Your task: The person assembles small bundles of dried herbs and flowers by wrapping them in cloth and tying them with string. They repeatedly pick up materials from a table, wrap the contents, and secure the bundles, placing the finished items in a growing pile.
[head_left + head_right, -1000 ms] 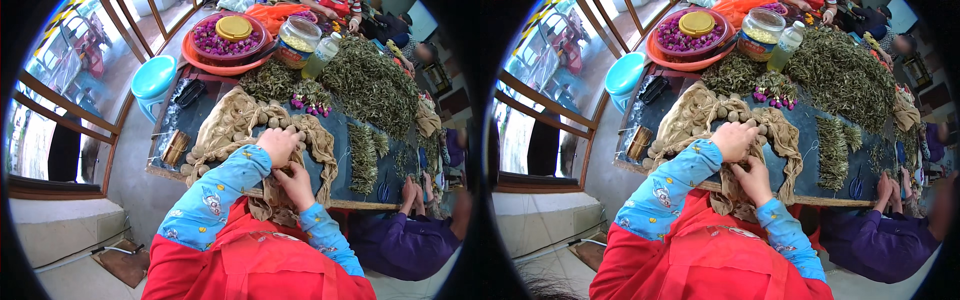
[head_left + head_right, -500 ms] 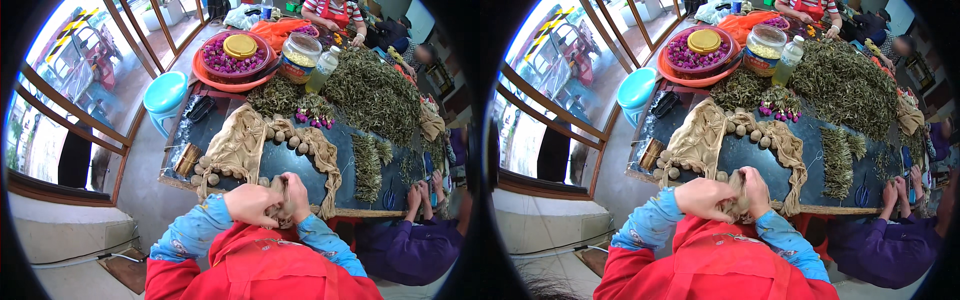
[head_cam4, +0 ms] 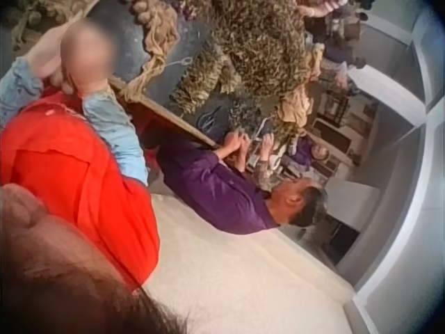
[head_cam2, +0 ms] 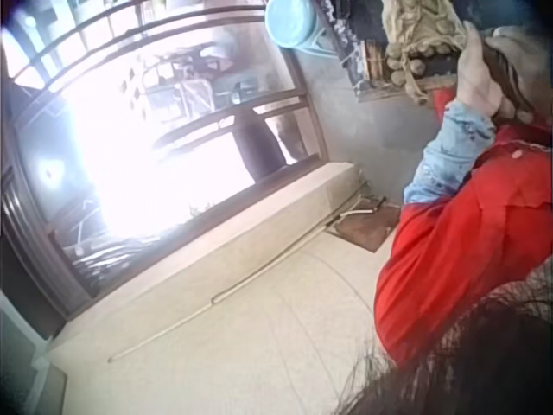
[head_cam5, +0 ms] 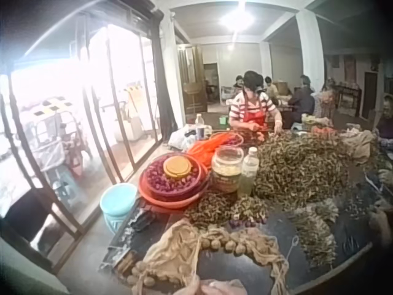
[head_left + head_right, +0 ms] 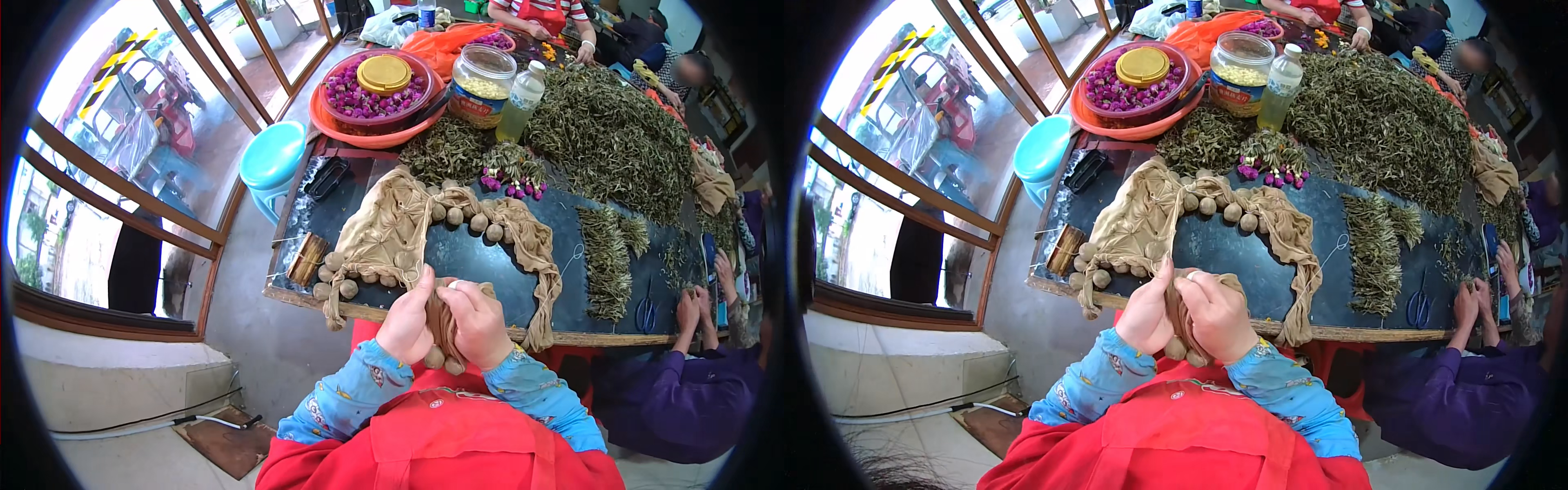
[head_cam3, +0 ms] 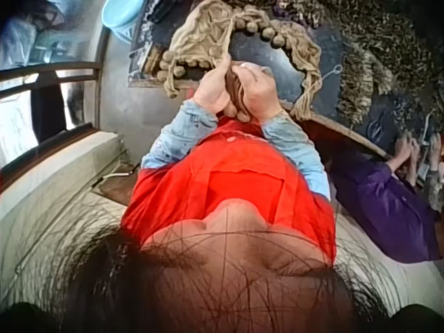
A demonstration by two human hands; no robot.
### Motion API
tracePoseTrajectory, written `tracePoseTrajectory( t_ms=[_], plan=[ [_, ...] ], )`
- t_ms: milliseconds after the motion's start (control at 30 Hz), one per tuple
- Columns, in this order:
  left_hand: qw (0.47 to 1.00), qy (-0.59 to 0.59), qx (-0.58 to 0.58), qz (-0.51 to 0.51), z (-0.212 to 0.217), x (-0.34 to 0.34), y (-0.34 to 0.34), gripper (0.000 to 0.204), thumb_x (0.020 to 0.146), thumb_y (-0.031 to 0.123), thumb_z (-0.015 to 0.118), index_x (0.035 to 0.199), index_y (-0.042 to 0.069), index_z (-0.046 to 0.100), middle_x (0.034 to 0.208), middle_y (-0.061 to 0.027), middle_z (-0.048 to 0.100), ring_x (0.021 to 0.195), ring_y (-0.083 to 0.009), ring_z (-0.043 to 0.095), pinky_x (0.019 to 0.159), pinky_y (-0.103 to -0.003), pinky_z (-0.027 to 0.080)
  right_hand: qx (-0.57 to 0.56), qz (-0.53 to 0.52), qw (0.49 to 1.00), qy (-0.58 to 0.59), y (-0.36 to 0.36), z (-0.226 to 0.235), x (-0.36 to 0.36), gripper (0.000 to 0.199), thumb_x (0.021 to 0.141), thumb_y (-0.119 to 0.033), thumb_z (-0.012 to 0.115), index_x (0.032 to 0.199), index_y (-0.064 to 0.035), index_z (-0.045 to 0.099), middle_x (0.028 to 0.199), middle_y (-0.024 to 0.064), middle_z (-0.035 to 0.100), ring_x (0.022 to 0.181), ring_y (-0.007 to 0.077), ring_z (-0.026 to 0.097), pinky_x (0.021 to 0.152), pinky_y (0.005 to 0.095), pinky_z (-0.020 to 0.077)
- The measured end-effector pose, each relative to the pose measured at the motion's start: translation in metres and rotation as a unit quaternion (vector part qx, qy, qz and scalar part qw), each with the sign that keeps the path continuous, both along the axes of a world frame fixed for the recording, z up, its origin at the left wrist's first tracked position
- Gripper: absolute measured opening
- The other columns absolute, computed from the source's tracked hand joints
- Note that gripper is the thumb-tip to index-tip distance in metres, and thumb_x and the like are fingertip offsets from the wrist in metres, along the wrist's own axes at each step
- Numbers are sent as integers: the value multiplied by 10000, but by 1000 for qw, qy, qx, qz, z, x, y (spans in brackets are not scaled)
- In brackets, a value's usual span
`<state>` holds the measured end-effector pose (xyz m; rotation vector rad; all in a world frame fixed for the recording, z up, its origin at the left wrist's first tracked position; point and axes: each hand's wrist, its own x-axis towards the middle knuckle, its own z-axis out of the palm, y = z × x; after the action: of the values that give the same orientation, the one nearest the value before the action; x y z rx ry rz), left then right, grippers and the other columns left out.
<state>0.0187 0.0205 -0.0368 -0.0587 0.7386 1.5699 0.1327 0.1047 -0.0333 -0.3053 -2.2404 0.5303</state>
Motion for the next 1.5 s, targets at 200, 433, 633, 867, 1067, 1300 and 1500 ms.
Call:
tracePoseTrajectory(
  t_ms=[200,433,633,867,1067,1300,1500],
  plan=[
    [998,58,13,35,6,7,-17,427,1061,423,402,1109,43,591,1083,-59,648,1029,-181,616,931,-361,496,29,3,1000,-8,-5,-3,-6,138,780,-87,640,917,-76,620,786,55,601,612,222,615,550,355,487],
    [996,56,44,51,-2,12,-21,415,1070,416,375,1174,62,566,1156,-47,624,1096,-168,587,969,-350,472,75,11,997,-21,2,-3,-13,130,774,-115,638,895,-90,599,709,42,532,582,217,568,603,347,429],
    [991,123,42,-15,-9,6,-27,418,1061,405,402,1197,35,539,1159,-89,627,1093,-197,600,967,-374,485,70,-12,997,34,-9,-5,2,137,769,-120,634,892,-76,593,712,44,521,605,228,559,588,362,439],
    [902,425,28,-76,34,-12,-31,215,1007,106,493,1175,-19,541,897,-36,627,779,-83,574,715,-220,462,-177,122,970,-116,-8,10,64,320,791,-112,681,1099,-31,646,1029,160,614,919,356,637,791,422,536],
    [847,432,162,-264,39,1,-19,169,950,59,568,1110,13,597,960,-35,642,795,-110,604,711,-267,510,-553,247,794,45,6,30,51,364,977,-216,589,1260,12,570,1351,165,542,1228,277,535,1043,364,405],
    [785,548,220,-188,23,-1,-39,143,1038,107,466,1110,31,562,844,-39,575,740,-124,550,669,-297,492,-577,273,770,-9,-5,40,35,313,988,-193,563,1240,-7,573,1260,119,602,1168,238,562,1013,361,428],
    [764,591,226,-126,24,-8,-40,222,993,32,464,1198,21,549,985,-54,590,874,-156,587,772,-300,503,-331,286,899,-31,-5,42,10,330,961,-222,556,1222,-22,579,1210,153,601,1161,328,551,1048,421,386]
  ],
)
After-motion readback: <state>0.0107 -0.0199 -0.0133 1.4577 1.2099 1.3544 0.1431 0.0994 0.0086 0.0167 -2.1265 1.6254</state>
